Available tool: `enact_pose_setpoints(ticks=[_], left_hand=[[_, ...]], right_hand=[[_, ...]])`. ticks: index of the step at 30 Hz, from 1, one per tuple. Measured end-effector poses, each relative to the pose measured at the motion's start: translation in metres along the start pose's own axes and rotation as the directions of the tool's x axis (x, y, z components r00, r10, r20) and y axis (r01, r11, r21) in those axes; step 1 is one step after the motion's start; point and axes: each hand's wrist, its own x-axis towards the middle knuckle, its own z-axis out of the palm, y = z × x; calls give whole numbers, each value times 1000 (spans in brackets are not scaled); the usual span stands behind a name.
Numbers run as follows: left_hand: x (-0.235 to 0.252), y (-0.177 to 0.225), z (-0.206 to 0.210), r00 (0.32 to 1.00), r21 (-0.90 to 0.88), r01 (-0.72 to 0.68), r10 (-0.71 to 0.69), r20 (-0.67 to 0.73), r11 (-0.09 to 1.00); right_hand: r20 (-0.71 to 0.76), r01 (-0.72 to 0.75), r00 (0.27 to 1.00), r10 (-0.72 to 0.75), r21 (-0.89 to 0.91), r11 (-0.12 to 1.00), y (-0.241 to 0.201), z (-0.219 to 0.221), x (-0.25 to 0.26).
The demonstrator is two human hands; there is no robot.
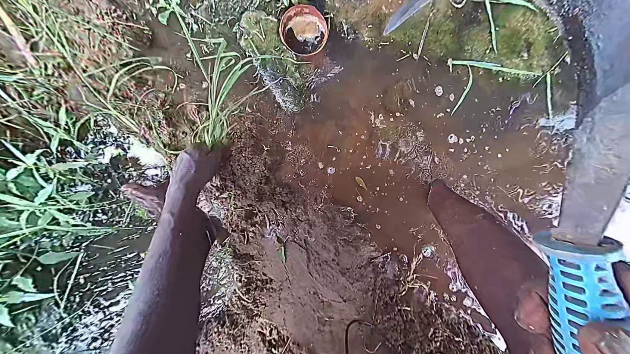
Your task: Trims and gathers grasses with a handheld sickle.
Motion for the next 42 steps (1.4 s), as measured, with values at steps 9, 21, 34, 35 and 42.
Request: enact_pose_setpoints(ticks=[9, 21, 34, 35, 42], left_hand=[[22, -5, 4, 997, 165, -82, 82, 3, 983], [-8, -47, 43, 934, -323, -219, 102, -343, 921], [15, -15, 21, 989, 47, 37, -30, -148, 998], [17, -16, 21, 989, 57, 36, -27, -143, 998], [-25, -7, 20, 949, -215, -100, 28, -315, 972]], right_hand=[[15, 1, 1000, -1, -26, 1000, -2, 2, 1], [17, 13, 1000, -12, -18, 1000, 0, 0, 2], [35, -1, 999, 2, -31, 1000, 0, 4, 3], [35, 1, 999, 0, -28, 1000, 0, 4, 4], [15, 0, 1000, 0, -35, 999, -1, 2, 3]])
